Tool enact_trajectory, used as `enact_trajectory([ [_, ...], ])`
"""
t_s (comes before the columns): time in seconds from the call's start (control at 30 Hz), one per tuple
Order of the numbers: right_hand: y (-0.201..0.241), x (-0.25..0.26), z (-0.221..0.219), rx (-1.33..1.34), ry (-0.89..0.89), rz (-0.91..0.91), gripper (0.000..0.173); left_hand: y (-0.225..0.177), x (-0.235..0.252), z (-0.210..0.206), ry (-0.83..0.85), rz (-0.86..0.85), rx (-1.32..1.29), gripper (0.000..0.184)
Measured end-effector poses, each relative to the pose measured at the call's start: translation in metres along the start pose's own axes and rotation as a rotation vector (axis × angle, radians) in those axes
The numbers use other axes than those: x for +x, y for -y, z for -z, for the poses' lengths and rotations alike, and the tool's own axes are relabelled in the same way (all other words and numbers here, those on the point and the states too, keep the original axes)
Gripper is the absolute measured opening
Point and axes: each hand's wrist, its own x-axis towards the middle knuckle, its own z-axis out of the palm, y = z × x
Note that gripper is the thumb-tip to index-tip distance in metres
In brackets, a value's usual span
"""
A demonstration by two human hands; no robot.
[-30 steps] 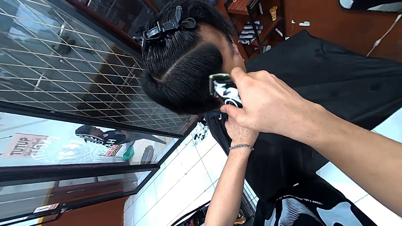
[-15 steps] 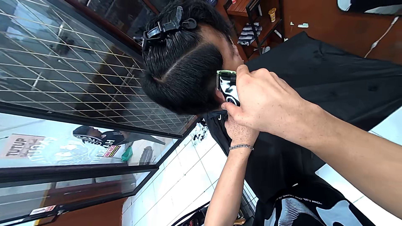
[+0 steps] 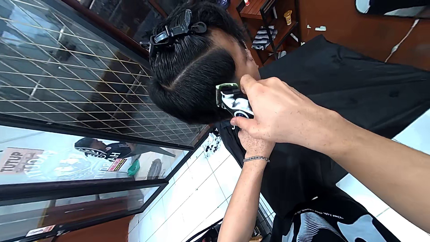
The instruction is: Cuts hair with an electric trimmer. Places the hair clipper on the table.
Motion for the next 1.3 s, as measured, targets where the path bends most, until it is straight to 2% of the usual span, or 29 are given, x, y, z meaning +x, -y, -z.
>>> enact_trajectory([
  [0.1,-0.007,-0.006,0.005,0.141,-0.045,-0.009,0.043,0.000,-0.002,-0.001,-0.141,-0.035,-0.040,0.043],
  [0.17,-0.010,-0.015,0.015,0.300,-0.091,-0.047,0.043,0.001,-0.005,-0.001,-0.256,-0.053,-0.114,0.049],
  [0.2,-0.012,-0.019,0.019,0.373,-0.118,-0.053,0.042,0.003,-0.007,-0.001,-0.306,-0.049,-0.161,0.059],
  [0.3,-0.022,-0.023,0.023,0.439,-0.166,-0.055,0.041,0.011,-0.006,-0.001,-0.394,0.018,-0.297,0.110],
  [0.37,-0.027,-0.023,0.021,0.441,-0.173,-0.057,0.040,0.016,-0.003,-0.001,-0.446,0.030,-0.352,0.118],
  [0.5,-0.023,-0.022,0.017,0.393,-0.125,-0.093,0.043,0.016,-0.002,-0.006,-0.449,-0.018,-0.326,0.110],
  [0.63,-0.013,-0.017,0.013,0.207,-0.066,-0.143,0.045,0.003,-0.006,-0.002,-0.237,-0.034,-0.188,0.072],
  [0.7,-0.008,-0.013,0.009,0.132,-0.029,-0.154,0.044,-0.002,-0.005,-0.001,-0.183,-0.034,-0.146,0.053],
  [0.83,0.001,-0.007,0.001,0.010,-0.048,-0.123,0.043,-0.008,0.002,-0.001,0.023,0.031,-0.092,0.049],
  [0.93,0.011,-0.005,0.000,-0.097,-0.041,-0.147,0.049,-0.009,0.002,-0.001,0.146,0.067,-0.086,0.044],
  [1.07,0.020,-0.002,0.002,-0.239,-0.038,-0.184,0.057,-0.013,0.004,0.023,0.160,0.113,-0.139,0.031],
  [1.13,0.021,0.000,0.004,-0.259,-0.030,-0.184,0.055,-0.016,0.003,0.033,0.181,0.118,-0.141,0.028],
  [1.23,0.024,0.001,0.004,-0.266,-0.019,-0.181,0.053,-0.016,0.004,0.029,0.160,0.138,-0.183,0.034],
  [1.3,0.023,0.002,0.003,-0.275,-0.022,-0.161,0.058,-0.014,0.005,0.004,0.115,0.151,-0.227,0.054],
])
